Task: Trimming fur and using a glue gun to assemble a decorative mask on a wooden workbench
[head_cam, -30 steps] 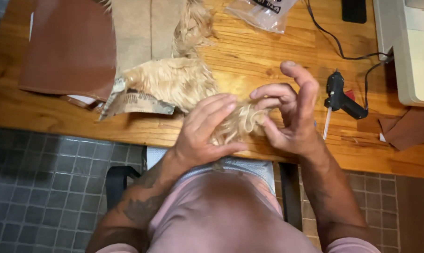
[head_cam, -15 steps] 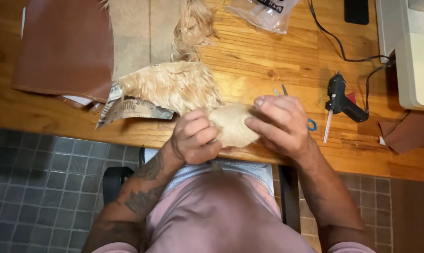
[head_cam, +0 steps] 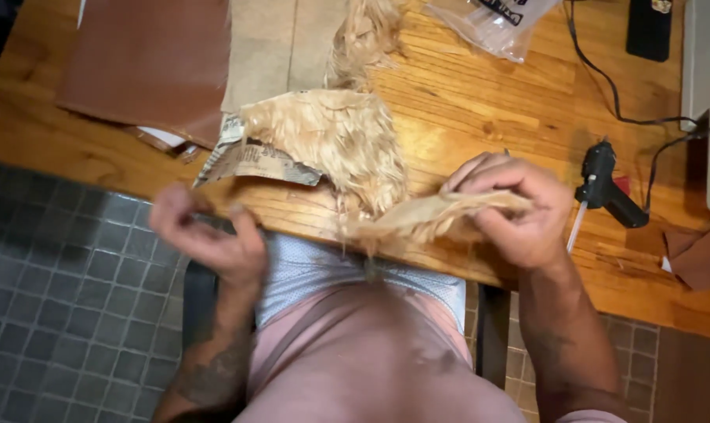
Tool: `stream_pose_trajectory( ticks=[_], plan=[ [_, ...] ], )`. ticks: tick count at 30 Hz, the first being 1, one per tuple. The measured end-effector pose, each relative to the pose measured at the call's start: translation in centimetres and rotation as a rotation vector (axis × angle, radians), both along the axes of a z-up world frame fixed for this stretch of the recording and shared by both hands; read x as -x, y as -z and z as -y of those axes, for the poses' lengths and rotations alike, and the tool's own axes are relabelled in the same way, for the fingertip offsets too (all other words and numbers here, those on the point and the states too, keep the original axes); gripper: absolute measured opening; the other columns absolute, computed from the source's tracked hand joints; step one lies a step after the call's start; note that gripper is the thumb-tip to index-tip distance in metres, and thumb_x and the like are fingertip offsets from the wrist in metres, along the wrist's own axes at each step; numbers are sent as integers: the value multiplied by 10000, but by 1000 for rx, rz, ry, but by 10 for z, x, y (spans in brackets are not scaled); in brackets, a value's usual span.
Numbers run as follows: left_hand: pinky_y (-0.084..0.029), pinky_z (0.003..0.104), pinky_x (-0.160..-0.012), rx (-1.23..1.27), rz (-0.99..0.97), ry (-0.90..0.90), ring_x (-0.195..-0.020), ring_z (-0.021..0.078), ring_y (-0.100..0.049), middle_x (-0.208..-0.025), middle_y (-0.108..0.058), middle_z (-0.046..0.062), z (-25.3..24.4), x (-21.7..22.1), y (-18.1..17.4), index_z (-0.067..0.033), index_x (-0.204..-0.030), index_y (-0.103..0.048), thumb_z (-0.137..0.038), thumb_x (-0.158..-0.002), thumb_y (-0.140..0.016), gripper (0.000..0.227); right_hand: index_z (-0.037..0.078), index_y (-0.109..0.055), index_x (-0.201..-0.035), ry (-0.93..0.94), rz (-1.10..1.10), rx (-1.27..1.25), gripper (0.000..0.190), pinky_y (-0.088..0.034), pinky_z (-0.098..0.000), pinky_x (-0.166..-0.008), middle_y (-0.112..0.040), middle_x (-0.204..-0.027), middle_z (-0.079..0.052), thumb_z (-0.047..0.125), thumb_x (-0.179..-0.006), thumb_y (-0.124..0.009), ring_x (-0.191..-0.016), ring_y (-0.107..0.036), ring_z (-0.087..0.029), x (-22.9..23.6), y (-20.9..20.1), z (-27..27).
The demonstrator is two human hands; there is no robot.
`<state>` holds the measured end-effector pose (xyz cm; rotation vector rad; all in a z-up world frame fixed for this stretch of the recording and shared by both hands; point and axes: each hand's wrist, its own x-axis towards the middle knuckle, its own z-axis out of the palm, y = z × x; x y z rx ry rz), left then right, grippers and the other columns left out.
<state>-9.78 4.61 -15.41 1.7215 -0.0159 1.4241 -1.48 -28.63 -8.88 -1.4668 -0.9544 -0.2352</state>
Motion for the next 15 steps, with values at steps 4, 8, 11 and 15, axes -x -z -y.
stream_pose_trajectory(
  ticks=[4,8,11,15],
  plan=[
    [-299,574,-1157,-190,-300,264,-1402,455,-353,-1507,-400,257,-49,-21,-28,54,-1479,-401,30,-876,-743,693,-61,-613,-956,89,-254,-69,203,-556,-417,-751,-648,-836,-171,77,-882,-742,-808,-688,-288,-9,6,5],
    [-111,557,-1258,-418,-465,480,-1469,487,-428,-1400,-631,241,-70,-50,-47,67,-1255,-636,-86,-867,-882,484,-31,-608,-962,276,-540,-202,238,-501,-267,-582,-599,-755,-107,109,-849,-764,-645,-621,-157,-3,-17,-5],
    [-423,617,-1092,-517,-460,602,-1202,557,-599,-1149,-660,308,-64,-64,-90,84,-1212,-666,-143,-926,-849,408,-26,-635,-995,338,-516,-92,212,-487,-257,-569,-599,-737,-99,59,-856,-771,-638,-607,-136,-6,-31,7],
    [-544,389,-774,-563,-841,709,-916,235,-666,-1087,-723,122,-36,-93,-143,-38,-1181,-679,-369,-1011,-605,380,45,-562,-1003,299,-649,74,69,-593,-225,-621,-661,-931,-73,32,-986,-627,-759,-667,-155,4,-61,25]
  ],
)
